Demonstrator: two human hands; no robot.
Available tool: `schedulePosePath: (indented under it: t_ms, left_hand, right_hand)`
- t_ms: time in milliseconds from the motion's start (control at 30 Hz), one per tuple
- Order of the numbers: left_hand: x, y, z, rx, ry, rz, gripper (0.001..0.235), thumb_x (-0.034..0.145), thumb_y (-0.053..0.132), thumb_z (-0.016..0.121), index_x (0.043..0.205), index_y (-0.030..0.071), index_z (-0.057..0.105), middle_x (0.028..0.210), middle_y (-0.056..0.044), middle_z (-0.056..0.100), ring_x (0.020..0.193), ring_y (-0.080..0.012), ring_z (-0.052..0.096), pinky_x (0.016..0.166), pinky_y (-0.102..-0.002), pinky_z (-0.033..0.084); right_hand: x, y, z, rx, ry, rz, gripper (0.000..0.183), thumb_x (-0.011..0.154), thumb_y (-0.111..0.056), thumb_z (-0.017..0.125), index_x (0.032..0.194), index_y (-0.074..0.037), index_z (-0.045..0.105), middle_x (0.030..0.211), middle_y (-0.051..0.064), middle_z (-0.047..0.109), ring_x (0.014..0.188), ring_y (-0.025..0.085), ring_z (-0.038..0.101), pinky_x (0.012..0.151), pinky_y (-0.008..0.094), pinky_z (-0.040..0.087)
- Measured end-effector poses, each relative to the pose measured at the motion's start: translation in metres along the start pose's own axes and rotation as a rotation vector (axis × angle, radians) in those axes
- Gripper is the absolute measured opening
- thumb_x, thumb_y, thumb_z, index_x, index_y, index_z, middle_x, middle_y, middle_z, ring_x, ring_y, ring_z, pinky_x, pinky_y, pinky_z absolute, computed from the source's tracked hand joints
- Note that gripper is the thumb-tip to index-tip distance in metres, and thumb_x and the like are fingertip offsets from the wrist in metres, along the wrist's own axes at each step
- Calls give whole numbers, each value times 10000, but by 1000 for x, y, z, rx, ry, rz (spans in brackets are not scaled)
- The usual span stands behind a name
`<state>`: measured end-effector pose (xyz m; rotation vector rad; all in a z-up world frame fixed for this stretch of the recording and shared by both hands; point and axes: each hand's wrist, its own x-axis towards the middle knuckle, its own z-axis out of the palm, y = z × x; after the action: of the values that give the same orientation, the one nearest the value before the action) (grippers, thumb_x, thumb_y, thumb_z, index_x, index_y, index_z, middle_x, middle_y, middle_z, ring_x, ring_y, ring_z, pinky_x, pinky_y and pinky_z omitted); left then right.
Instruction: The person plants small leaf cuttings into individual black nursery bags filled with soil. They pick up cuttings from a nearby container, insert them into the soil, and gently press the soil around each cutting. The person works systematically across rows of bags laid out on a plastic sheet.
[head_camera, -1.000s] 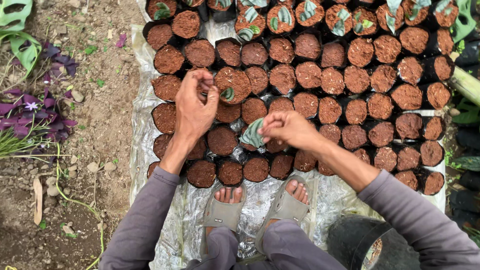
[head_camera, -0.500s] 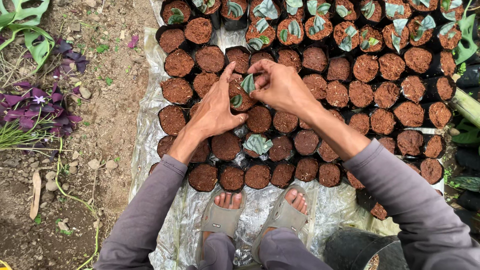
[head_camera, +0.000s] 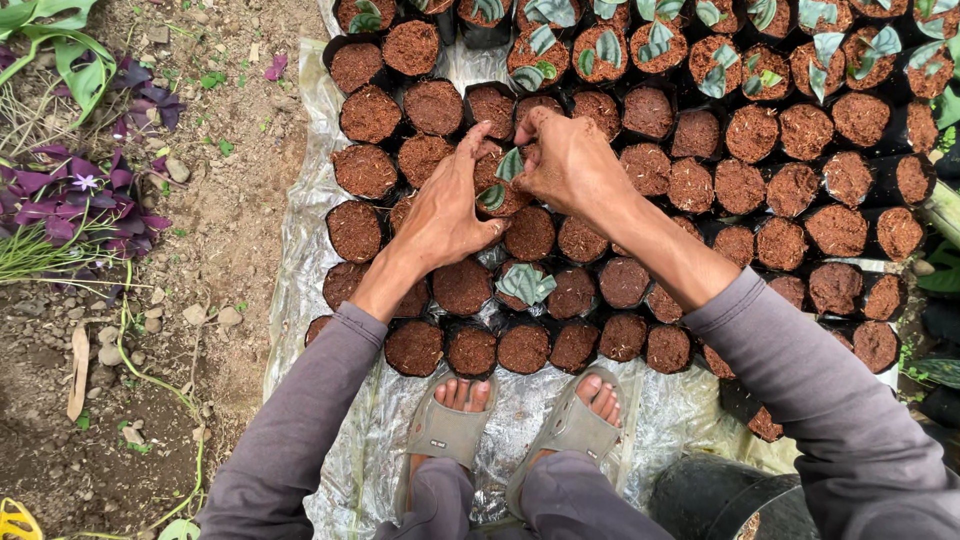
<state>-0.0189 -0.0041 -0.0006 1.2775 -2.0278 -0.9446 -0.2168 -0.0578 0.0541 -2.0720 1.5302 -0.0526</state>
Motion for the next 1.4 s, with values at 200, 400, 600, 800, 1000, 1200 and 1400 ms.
schedulePosePath:
  t_ms: [200,400,600,800,1000,1200,1400]
  left_hand:
    - [0,-1,2,-20,9,7,1112,703,152,885,1564,29,193,1477,-245,511,1401,-393,482,1227,-466,337]
    - [-6,-8,2,-94,50,34,1074,709,152,885,1568,39,249,1477,-187,560,1402,-381,512,1203,-429,398]
    - [-6,-13,-1,-122,38,20,1054,695,161,913,1546,49,302,1480,-146,575,1400,-350,523,1188,-419,413]
    - [-8,-14,-2,-133,36,-23,1030,700,160,914,1540,68,325,1489,-146,571,1398,-349,534,1177,-418,423]
    - [-7,-11,-3,-99,37,-25,1040,720,169,912,1544,45,289,1539,-203,473,1427,-372,473,1184,-439,390]
    - [-8,-10,-4,-81,34,-16,1043,717,179,905,1535,26,276,1528,-214,459,1416,-379,468,1200,-437,372]
    - [-9,-10,-3,-61,42,21,1039,718,133,884,1546,17,266,1541,-218,453,1438,-378,460,1228,-448,354]
  right_hand:
    - [14,4,-1,32,-56,160,574,866,-221,732,1362,-23,523,1009,180,709,811,339,695,768,424,617]
    - [18,3,10,33,-175,106,653,810,-191,821,1387,-52,551,1236,190,675,954,342,724,773,431,630]
    - [13,8,28,34,-82,43,439,824,-143,815,1215,-8,670,1089,225,728,881,326,757,687,360,659]
    - [5,8,38,134,27,65,385,833,-130,828,1155,9,667,919,201,763,788,279,764,651,358,629]
    - [9,6,28,182,38,8,373,788,-156,867,1073,16,700,967,176,764,824,223,741,741,360,620]
    - [13,16,1,352,-302,177,494,790,-228,773,1267,-118,704,1165,108,774,1065,224,739,1022,434,491]
    - [4,18,4,320,-263,52,787,695,-302,864,1388,-85,560,1343,182,620,1241,308,617,1096,480,448]
